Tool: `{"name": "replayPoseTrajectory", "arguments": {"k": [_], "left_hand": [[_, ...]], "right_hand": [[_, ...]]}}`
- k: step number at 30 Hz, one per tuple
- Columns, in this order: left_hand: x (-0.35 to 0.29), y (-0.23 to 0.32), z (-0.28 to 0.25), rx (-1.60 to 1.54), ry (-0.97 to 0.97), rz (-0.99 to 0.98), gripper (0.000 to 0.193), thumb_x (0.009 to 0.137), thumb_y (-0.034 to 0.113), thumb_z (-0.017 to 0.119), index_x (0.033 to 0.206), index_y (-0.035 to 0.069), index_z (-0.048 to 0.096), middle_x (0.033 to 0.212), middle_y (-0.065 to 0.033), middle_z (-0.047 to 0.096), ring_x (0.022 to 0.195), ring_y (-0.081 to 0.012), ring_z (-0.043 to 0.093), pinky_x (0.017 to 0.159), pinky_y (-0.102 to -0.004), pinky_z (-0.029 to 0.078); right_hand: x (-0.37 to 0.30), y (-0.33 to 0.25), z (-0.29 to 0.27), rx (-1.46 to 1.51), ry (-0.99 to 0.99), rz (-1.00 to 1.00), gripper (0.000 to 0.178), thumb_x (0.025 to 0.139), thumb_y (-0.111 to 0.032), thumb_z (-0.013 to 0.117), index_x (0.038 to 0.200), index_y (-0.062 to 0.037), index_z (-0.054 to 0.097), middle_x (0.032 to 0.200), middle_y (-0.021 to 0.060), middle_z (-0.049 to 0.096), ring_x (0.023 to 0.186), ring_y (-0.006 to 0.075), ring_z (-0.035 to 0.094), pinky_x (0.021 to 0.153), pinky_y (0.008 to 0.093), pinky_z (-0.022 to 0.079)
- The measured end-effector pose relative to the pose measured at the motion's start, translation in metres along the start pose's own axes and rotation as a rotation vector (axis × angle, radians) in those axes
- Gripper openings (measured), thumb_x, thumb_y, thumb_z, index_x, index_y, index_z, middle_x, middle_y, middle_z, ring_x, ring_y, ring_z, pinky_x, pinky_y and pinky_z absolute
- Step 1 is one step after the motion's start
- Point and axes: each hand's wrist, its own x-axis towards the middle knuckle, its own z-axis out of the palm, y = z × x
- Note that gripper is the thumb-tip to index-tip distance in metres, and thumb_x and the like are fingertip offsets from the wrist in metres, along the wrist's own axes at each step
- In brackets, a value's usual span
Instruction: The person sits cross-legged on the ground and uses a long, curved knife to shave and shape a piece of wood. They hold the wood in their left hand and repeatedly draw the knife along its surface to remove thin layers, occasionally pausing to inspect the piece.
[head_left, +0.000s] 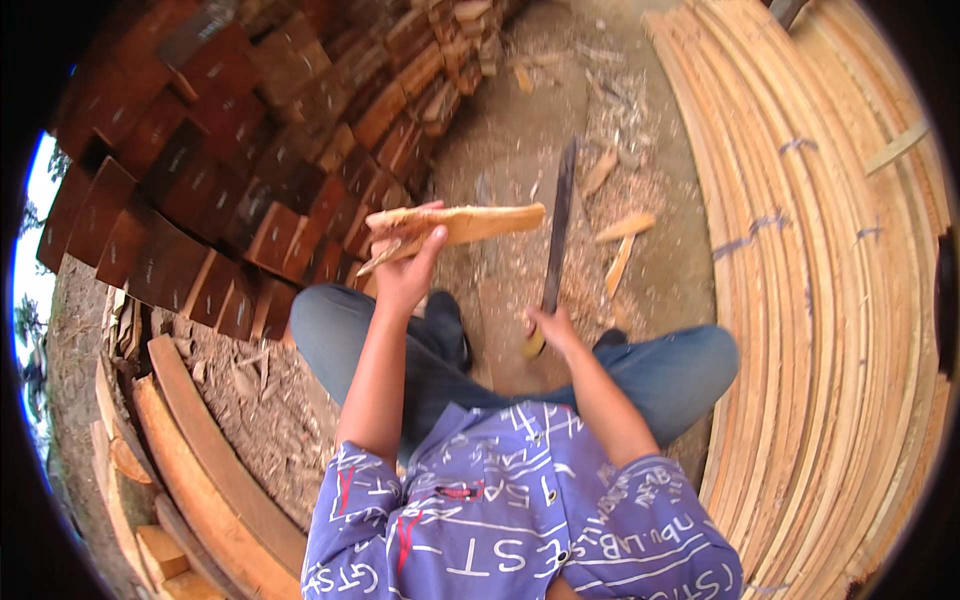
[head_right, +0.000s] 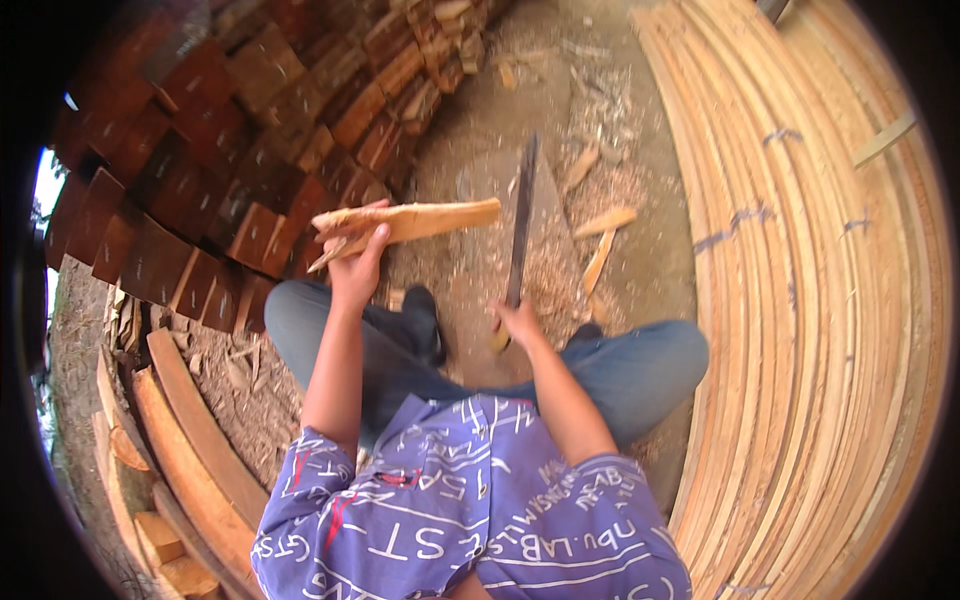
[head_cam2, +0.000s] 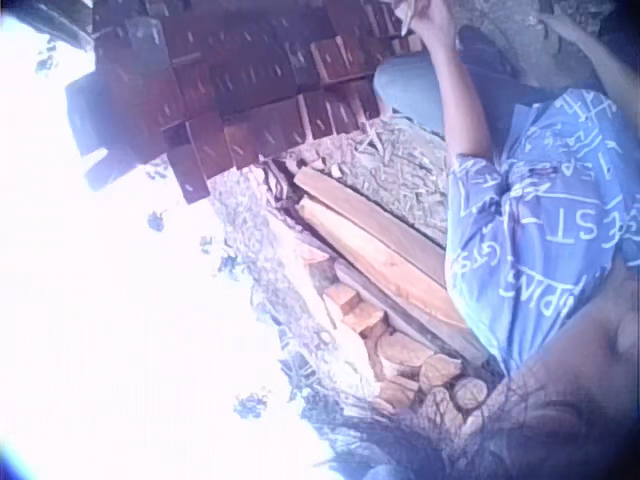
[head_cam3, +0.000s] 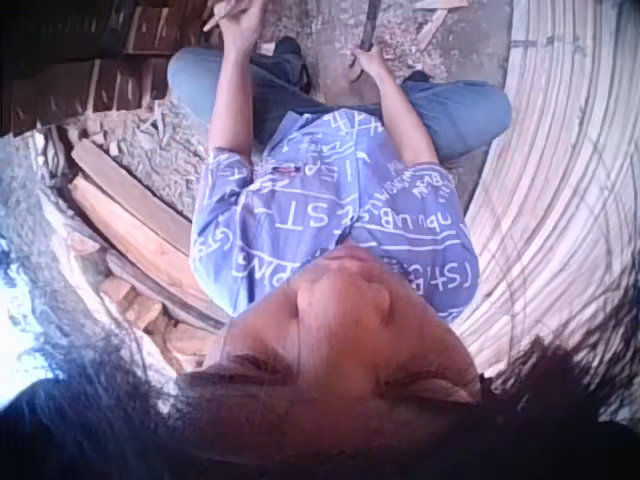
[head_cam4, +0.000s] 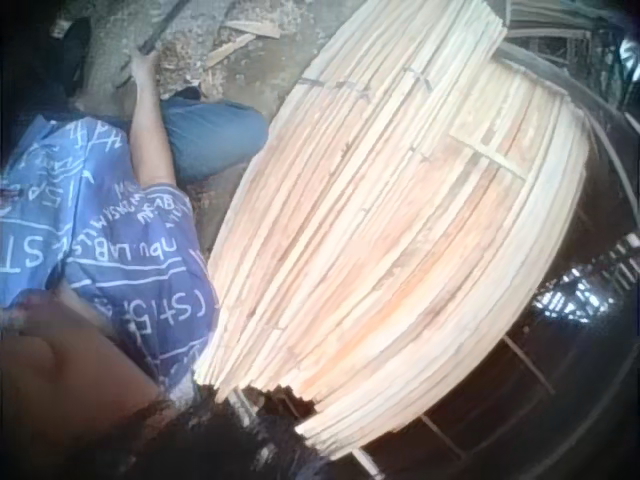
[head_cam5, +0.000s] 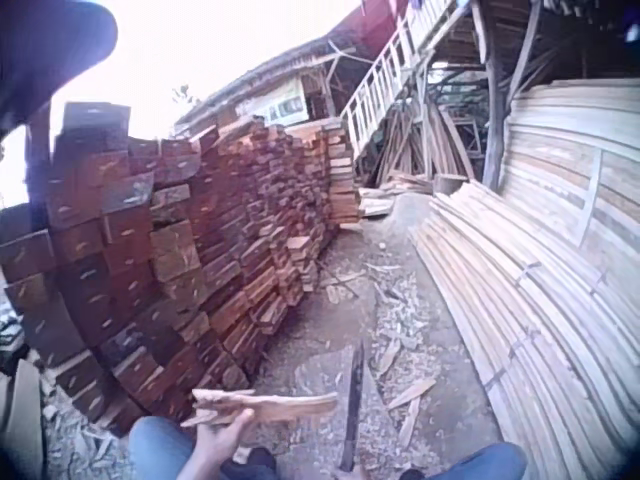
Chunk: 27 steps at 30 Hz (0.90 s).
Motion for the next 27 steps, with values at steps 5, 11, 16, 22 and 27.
{"name": "replayPoseTrajectory", "arguments": {"k": [5, 11, 16, 22, 27], "left_hand": [[0.044, 0.053, -0.012, -0.214, 0.002, 0.124, 0.029, 0.086, 0.004, 0.069, 0.113, -0.001, 0.063, 0.112, -0.0092, 0.066, 0.102, -0.0158, 0.062, 0.089, -0.0286, 0.049], [0.091, 0.043, -0.018, -0.381, 0.031, 0.152, 0.026, 0.085, 0.008, 0.069, 0.109, -0.002, 0.064, 0.111, -0.0115, 0.067, 0.102, -0.0185, 0.062, 0.090, -0.0317, 0.049], [0.109, 0.007, -0.008, -0.374, 0.094, 0.033, 0.026, 0.085, 0.012, 0.069, 0.108, -0.001, 0.064, 0.110, -0.0097, 0.067, 0.100, -0.0165, 0.061, 0.091, -0.0316, 0.047], [0.122, -0.036, 0.021, -0.331, 0.072, -0.039, 0.021, 0.087, 0.015, 0.069, 0.101, 0.000, 0.066, 0.102, -0.0071, 0.069, 0.094, -0.0157, 0.063, 0.088, -0.0322, 0.049], [0.132, -0.043, 0.035, 0.033, 0.030, 0.266, 0.013, 0.081, 0.014, 0.072, 0.090, 0.006, 0.069, 0.087, -0.0075, 0.071, 0.087, -0.0232, 0.068, 0.085, -0.0367, 0.050]], "right_hand": [[-0.014, 0.014, -0.012, 0.045, 0.014, 0.134, 0.022, 0.089, -0.018, 0.068, 0.079, -0.0006, 0.058, 0.062, 0.0092, 0.061, 0.053, 0.0221, 0.062, 0.050, 0.0355, 0.052], [-0.025, 0.000, -0.026, 0.463, -0.135, 0.371, 0.017, 0.087, -0.015, 0.052, 0.084, -0.0001, 0.059, 0.079, 0.0132, 0.062, 0.081, 0.0269, 0.064, 0.079, 0.0382, 0.053], [-0.034, -0.047, -0.037, 0.718, -0.112, 0.291, 0.033, 0.082, -0.022, 0.054, 0.106, -0.0010, 0.062, 0.107, 0.0176, 0.064, 0.104, 0.0345, 0.062, 0.093, 0.0496, 0.049], [-0.053, -0.139, -0.073, 1.102, -0.466, 0.017, 0.055, 0.086, -0.040, 0.053, 0.134, -0.0135, 0.053, 0.133, 0.0194, 0.051, 0.114, 0.0359, 0.056, 0.098, 0.0554, 0.045], [-0.057, -0.201, -0.092, 1.141, -0.455, -0.345, 0.069, 0.084, -0.062, 0.051, 0.137, -0.0181, 0.050, 0.143, 0.0171, 0.042, 0.120, 0.0338, 0.053, 0.102, 0.0587, 0.040]]}}
